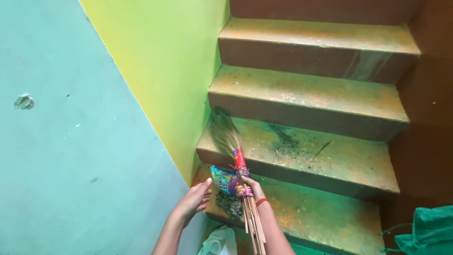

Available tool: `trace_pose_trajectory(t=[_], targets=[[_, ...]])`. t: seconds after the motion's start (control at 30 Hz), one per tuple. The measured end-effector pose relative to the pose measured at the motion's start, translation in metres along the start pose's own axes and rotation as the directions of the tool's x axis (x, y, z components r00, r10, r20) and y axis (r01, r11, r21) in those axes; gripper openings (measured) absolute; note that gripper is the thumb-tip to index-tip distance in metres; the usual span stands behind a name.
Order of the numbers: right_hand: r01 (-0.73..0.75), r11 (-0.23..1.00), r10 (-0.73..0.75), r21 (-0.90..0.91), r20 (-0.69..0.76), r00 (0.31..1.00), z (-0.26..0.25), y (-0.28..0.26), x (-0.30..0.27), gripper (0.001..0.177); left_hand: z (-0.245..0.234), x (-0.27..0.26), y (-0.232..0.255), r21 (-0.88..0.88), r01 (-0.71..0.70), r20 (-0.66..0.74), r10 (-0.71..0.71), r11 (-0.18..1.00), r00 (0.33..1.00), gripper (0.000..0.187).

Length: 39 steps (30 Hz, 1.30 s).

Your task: The person sweeps debris down the stairs using a broom and then picks up a clump of hair and dirt by hand.

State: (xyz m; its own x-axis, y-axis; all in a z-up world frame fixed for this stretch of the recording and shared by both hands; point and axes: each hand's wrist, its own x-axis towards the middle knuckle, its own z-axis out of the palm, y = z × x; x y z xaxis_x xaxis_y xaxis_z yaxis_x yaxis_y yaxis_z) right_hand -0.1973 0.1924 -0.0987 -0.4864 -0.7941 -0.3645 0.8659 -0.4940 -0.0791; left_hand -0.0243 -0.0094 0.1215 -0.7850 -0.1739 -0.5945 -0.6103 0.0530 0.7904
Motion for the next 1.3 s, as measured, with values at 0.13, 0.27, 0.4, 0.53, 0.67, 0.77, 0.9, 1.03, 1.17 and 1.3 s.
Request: trace_pose_trajectory(t=[0.13, 0.27, 0.4, 0.53, 0.67, 0.77, 0.9, 1.03, 1.17, 1.3], targets=[[0.117, 0.993, -0.116, 0.021, -0.050, 0.992, -0.007, 0.005, -0.041, 0.030, 0.014, 0.003, 0.000, -0.002, 0.001, 0.020, -0.001, 1.000, 1.000, 0.079], [0.335, 0.937, -0.336, 0.095, -0.006, 0.942, 0.050, 0.047, -0.053, 0.030, 0.018, 0.005, -0.001, -0.030, -0.067, -0.022, 0.066, 0.997, 0.998, 0.075], [0.267, 0.959, -0.265, 0.092, -0.037, 0.964, 0.117, 0.117, -0.049, 0.027, 0.028, 0.019, 0.000, -0.232, -0.188, -0.029, 0.186, 0.954, 0.982, 0.071], [-0.038, 0.990, 0.055, -0.136, 0.125, 0.991, 0.104, 0.076, -0.027, 0.041, 0.044, 0.019, 0.006, -0.303, -0.306, 0.029, 0.330, 0.902, 0.944, 0.075], [-0.077, 0.997, 0.081, -0.024, 0.231, 0.970, 0.052, 0.024, 0.004, 0.042, 0.046, 0.006, 0.017, -0.118, -0.183, -0.058, 0.177, 0.976, 0.982, 0.081], [-0.109, 0.989, 0.080, 0.099, 0.260, 0.962, 0.014, -0.003, -0.006, 0.043, 0.043, 0.000, 0.014, -0.087, -0.160, -0.029, 0.158, 0.983, 0.987, 0.084], [-0.038, 0.983, 0.021, 0.180, 0.094, 0.995, -0.010, -0.012, -0.034, 0.043, 0.028, 0.001, 0.007, -0.062, -0.127, -0.077, 0.122, 0.990, 0.990, 0.082], [0.289, 0.949, -0.283, 0.123, -0.062, 0.957, 0.016, 0.016, -0.070, 0.037, 0.031, 0.015, 0.004, -0.064, -0.132, -0.069, 0.127, 0.989, 0.989, 0.080], [0.547, 0.821, -0.553, 0.163, -0.006, 0.833, 0.127, 0.093, -0.096, 0.038, 0.033, 0.059, -0.015, -0.192, -0.172, -0.035, 0.168, 0.966, 0.985, 0.078], [0.700, 0.709, -0.684, 0.080, -0.163, 0.711, 0.261, 0.117, -0.136, 0.028, 0.036, 0.068, -0.018, -0.512, -0.144, 0.086, 0.217, 0.847, 0.972, 0.086]])
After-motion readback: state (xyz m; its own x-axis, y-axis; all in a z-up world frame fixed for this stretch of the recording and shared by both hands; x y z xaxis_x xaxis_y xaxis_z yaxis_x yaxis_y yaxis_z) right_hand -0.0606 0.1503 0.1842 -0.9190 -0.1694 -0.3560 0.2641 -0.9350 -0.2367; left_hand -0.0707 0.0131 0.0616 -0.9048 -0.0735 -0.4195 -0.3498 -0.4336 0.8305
